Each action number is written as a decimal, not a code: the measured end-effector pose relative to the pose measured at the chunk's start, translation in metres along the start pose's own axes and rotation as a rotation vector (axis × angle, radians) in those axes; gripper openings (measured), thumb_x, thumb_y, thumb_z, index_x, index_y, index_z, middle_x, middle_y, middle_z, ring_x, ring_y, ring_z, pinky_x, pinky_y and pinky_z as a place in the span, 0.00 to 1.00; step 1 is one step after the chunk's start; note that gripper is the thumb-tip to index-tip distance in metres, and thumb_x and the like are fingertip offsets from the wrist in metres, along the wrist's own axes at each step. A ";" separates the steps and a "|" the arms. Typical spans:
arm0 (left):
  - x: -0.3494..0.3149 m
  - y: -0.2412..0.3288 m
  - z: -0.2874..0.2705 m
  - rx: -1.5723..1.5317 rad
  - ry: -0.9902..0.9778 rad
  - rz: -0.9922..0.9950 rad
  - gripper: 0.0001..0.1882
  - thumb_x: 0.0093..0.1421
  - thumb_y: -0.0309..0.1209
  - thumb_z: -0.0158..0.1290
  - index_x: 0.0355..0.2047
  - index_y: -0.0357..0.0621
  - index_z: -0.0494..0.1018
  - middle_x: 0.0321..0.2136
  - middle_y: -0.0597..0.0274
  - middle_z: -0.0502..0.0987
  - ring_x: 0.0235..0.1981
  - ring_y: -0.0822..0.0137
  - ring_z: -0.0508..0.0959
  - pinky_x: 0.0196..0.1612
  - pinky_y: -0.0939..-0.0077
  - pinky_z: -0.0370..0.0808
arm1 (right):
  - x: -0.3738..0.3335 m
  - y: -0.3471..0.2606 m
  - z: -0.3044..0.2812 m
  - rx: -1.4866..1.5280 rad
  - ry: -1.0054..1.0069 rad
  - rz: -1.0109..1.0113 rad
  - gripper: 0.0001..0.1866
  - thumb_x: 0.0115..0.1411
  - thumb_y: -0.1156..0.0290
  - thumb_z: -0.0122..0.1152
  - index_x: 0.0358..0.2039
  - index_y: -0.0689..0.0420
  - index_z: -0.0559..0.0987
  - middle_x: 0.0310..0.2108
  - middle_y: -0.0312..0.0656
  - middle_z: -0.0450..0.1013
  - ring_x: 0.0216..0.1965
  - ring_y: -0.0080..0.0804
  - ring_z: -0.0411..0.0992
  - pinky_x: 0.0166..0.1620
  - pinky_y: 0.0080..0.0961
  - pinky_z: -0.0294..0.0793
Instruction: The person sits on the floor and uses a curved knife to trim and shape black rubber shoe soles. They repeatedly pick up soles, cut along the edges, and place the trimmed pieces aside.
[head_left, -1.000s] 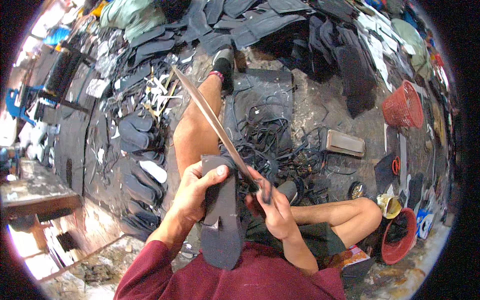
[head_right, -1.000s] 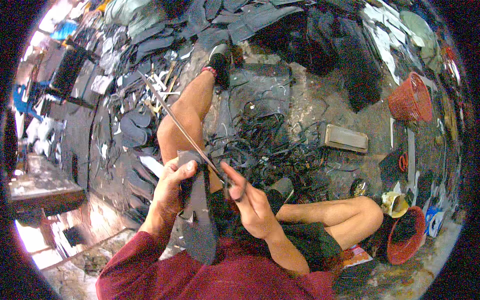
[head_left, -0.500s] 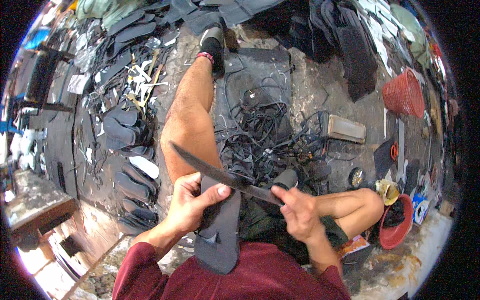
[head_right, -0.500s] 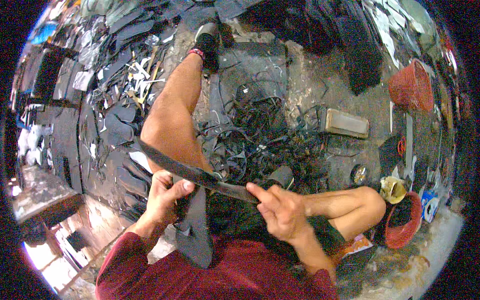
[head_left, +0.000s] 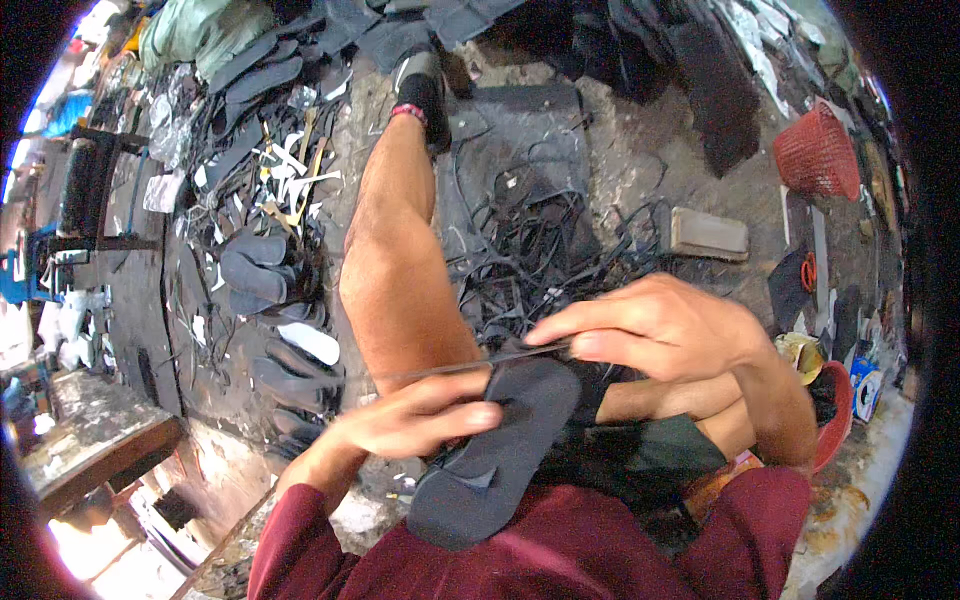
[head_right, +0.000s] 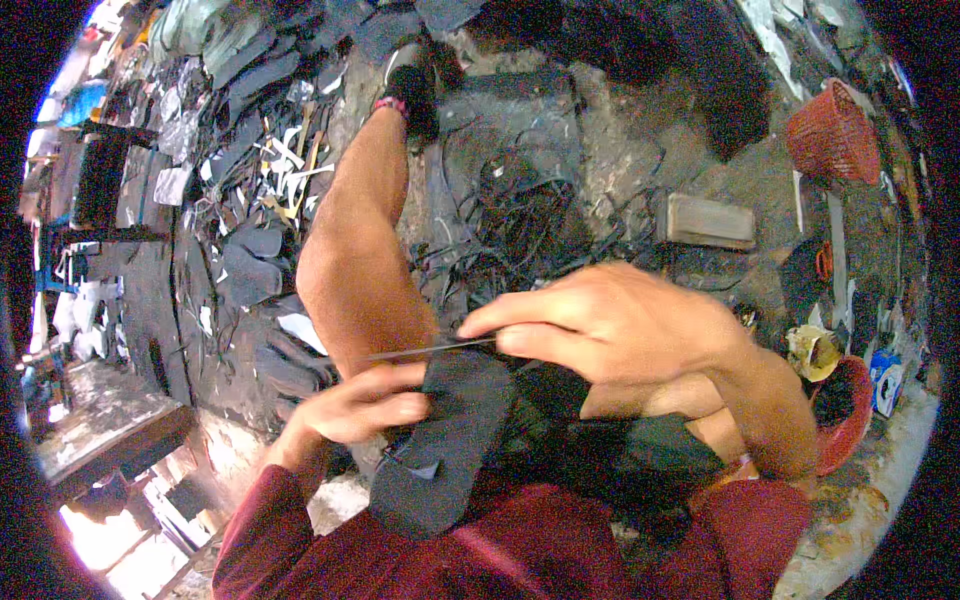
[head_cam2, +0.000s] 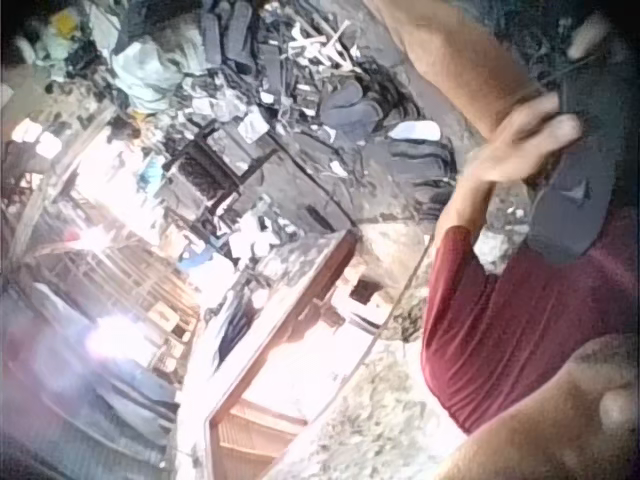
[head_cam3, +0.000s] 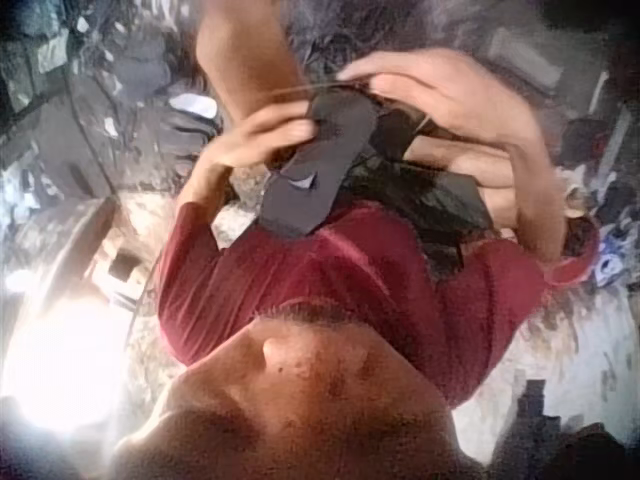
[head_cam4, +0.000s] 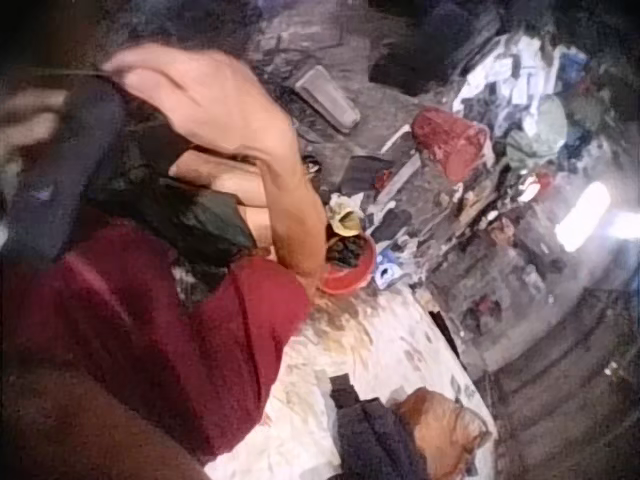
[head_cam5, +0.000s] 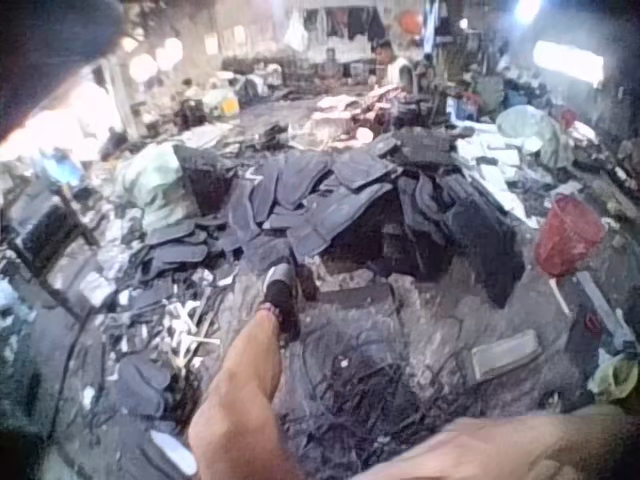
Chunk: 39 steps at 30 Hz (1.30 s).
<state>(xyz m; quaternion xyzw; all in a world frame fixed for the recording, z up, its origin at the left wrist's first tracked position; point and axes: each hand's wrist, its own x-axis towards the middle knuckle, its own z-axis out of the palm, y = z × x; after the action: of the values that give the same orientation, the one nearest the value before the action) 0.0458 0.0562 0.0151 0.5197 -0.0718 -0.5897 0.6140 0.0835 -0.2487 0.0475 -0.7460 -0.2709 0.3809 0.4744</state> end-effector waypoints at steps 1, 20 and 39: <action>-0.008 -0.017 -0.023 -0.213 -0.239 -0.077 0.33 0.69 0.48 0.48 0.67 0.40 0.61 0.50 0.54 0.78 0.54 0.58 0.76 0.56 0.59 0.72 | -0.023 0.017 0.011 0.079 0.158 -0.131 0.21 0.71 0.60 0.47 0.60 0.53 0.73 0.37 0.47 0.80 0.37 0.44 0.80 0.41 0.36 0.77; 0.076 -0.011 0.092 -0.678 0.846 0.457 0.19 0.61 0.45 0.57 0.47 0.47 0.75 0.40 0.65 0.80 0.44 0.67 0.79 0.50 0.66 0.75 | -0.102 0.057 0.222 -0.255 1.187 0.077 0.19 0.65 0.70 0.54 0.56 0.56 0.77 0.27 0.44 0.72 0.27 0.43 0.73 0.32 0.37 0.72; 0.040 -0.012 0.087 -0.899 0.964 0.291 0.16 0.55 0.45 0.55 0.30 0.44 0.75 0.25 0.61 0.79 0.24 0.64 0.78 0.31 0.71 0.77 | -0.102 0.057 0.198 -0.048 0.816 0.194 0.18 0.58 0.80 0.57 0.50 0.63 0.80 0.42 0.53 0.79 0.43 0.49 0.78 0.48 0.33 0.76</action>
<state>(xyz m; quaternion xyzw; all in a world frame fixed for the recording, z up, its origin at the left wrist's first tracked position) -0.0109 -0.0211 0.0240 0.4035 0.3934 -0.1755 0.8072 -0.1356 -0.2507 -0.0246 -0.8686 0.0021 0.0908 0.4871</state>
